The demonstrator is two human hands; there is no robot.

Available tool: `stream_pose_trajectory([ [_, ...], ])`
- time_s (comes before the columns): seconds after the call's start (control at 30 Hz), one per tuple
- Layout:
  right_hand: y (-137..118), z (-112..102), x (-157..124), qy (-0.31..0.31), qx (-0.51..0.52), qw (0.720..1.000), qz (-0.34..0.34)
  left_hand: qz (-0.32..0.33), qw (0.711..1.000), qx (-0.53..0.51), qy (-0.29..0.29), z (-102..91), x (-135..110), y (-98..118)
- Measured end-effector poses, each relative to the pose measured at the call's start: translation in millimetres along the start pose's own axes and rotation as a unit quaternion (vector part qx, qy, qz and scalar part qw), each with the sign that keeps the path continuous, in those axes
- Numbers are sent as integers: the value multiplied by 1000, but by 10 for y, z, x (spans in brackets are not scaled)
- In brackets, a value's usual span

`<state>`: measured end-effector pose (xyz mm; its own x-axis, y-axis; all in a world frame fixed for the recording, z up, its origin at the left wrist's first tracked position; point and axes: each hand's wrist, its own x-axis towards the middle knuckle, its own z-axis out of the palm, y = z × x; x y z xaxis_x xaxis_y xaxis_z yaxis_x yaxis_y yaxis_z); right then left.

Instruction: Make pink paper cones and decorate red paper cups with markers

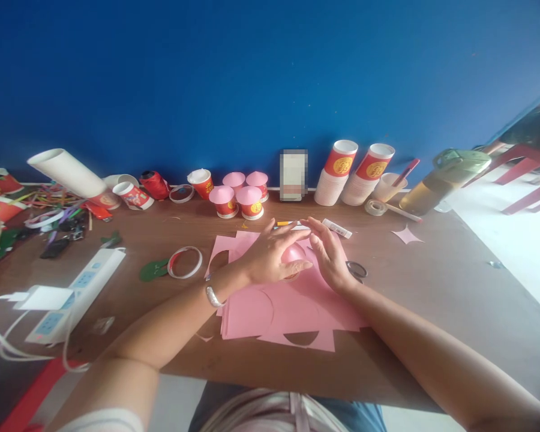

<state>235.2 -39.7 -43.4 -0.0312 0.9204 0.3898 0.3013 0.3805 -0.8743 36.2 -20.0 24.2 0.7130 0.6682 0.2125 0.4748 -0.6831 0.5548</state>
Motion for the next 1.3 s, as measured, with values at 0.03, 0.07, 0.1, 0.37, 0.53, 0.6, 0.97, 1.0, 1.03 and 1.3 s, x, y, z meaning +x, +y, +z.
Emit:
stream_pose_trajectory([
  [0.03,7,1,3,-1,4,1000,1,1,1000,3,5,1,12,3],
  [0.07,16,2,6,-1,7,1000,2,3,1000,5,10,7,24,2],
  [0.1,26,3,10,2,10,1000,1,5,1000,7,12,16,34,-3],
  [0.37,106,-1,33,0,43,999,27,-14,1000,3,-24,29,59,-34],
  [0.53,47,-17,8,1,32,999,10,-40,995,-94,-10,-144,-28,-57],
  [0.6,3,-10,-11,-22,35,999,-9,-78,978,-190,24,-175,-106,-115],
  [0.97,-87,131,-101,-86,96,988,85,-154,943,-276,103,219,-376,-298],
  [1.0,-88,126,-102,-85,97,988,88,-154,943,-276,99,211,-373,-281],
  [1.03,-90,116,-101,-84,98,988,89,-158,941,-283,96,199,-370,-267],
  [1.3,-154,10,-72,-54,-47,994,-84,-191,913,-301,199,137,-383,-265],
])
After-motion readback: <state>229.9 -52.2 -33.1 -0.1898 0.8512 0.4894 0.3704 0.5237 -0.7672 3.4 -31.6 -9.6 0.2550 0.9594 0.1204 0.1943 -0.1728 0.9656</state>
